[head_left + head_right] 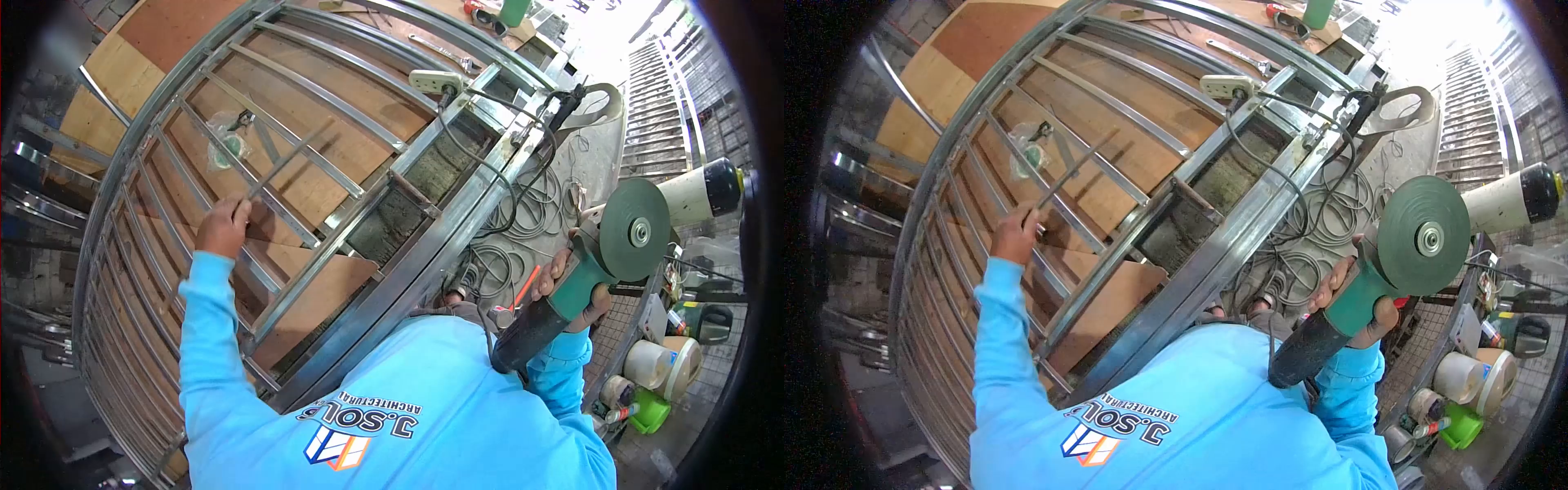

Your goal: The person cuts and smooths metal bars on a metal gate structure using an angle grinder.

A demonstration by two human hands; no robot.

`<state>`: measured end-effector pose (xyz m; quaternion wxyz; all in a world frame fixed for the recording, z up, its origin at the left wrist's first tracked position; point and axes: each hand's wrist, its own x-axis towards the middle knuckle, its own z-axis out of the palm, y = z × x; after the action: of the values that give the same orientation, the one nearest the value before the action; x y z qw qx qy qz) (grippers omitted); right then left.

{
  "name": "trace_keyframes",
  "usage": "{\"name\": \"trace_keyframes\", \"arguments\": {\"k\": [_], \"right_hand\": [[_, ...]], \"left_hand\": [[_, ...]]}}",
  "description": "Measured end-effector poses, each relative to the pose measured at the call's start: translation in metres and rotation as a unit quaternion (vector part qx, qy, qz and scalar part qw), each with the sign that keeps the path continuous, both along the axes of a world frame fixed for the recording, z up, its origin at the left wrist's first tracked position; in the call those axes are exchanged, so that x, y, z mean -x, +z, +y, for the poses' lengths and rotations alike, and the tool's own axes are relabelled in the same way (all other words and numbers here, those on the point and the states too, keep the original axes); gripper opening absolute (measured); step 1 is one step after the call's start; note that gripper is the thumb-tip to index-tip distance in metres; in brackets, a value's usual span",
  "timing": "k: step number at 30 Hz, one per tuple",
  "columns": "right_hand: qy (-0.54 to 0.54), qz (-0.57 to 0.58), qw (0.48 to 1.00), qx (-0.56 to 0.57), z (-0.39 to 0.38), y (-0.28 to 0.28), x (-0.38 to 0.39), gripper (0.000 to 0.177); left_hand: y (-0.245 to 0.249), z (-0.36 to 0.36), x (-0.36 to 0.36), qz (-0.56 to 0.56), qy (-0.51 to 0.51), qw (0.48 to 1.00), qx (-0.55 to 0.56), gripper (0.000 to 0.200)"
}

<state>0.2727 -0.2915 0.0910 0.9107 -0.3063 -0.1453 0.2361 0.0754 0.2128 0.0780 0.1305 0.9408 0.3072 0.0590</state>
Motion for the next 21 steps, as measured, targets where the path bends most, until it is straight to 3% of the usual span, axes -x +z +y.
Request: {"name": "trace_keyframes", "arguments": {"k": [4, 9, 10, 15, 21], "right_hand": [[0.023, 0.006, 1.000, -0.001, 0.008, -0.010, -0.022, 0.097], [0.065, 0.007, 0.998, 0.017, 0.025, -0.034, -0.057, 0.096], [0.083, 0.026, 0.996, 0.021, 0.031, -0.033, -0.062, 0.089], [0.128, 0.013, 0.986, 0.103, 0.050, -0.064, -0.094, 0.077], [0.215, 0.014, 0.967, 0.140, 0.079, -0.079, -0.110, 0.072]], "left_hand": [[0.020, -0.088, 0.035, -0.019, -0.051, 0.995, 0.078, 0.032], [0.006, -0.185, 0.053, -0.024, -0.021, 0.989, 0.144, 0.030], [-0.002, -0.198, 0.055, -0.026, -0.009, 0.989, 0.143, 0.030], [-0.029, -0.237, 0.057, -0.016, 0.041, 0.996, 0.074, 0.031], [-0.038, -0.255, 0.047, -0.003, 0.083, 0.993, 0.089, 0.030]]}}
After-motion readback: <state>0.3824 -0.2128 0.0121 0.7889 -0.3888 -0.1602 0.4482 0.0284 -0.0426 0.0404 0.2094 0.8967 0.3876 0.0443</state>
